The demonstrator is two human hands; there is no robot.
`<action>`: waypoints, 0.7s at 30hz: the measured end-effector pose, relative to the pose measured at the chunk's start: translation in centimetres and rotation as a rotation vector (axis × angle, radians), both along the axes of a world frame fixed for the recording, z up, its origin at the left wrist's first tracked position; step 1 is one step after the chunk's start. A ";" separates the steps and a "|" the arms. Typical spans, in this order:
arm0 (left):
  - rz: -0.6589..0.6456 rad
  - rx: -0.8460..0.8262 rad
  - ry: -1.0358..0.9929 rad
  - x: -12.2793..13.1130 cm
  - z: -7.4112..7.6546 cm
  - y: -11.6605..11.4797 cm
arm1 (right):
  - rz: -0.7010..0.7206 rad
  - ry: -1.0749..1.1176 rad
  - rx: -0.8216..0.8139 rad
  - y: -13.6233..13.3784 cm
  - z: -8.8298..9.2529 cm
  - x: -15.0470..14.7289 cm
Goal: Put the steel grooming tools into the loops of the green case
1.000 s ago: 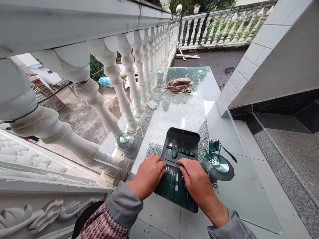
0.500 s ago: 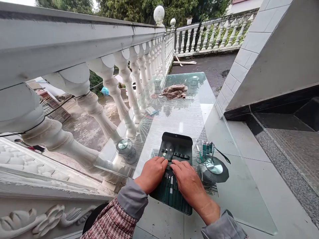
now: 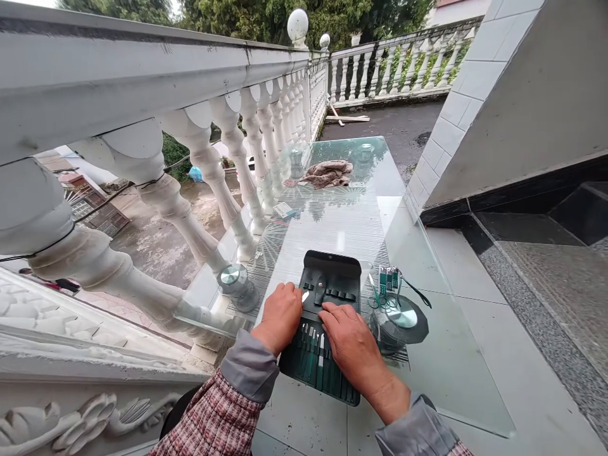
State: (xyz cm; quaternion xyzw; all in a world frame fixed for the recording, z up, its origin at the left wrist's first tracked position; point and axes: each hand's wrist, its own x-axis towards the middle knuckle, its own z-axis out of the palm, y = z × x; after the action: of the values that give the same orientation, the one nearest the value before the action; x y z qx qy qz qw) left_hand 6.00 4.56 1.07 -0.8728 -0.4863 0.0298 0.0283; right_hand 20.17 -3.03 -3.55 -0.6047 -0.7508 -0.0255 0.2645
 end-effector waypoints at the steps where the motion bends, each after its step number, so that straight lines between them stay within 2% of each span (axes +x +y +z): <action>1: -0.008 -0.005 0.010 -0.2 0.0 0.0 | 0.000 0.000 0.001 0.0 0.0 0.0; 8: -0.009 -0.010 0.024 -0.5 -0.2 -0.2 | -0.010 -0.014 0.005 0.0 0.0 -0.1; 16: 0.029 -0.033 -0.105 -1.0 0.0 -0.2 | -0.005 -0.018 0.004 0.0 0.5 -0.2; 21: 0.045 -0.044 -0.279 -0.8 1.0 -0.5 | 0.011 0.197 0.120 -0.1 1.6 -0.4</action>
State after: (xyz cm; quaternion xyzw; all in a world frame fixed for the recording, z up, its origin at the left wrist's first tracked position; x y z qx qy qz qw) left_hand 5.18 4.03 2.02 -0.8577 -0.5043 -0.0806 -0.0594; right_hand 19.80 -3.15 -2.00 -0.5831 -0.7218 -0.0092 0.3727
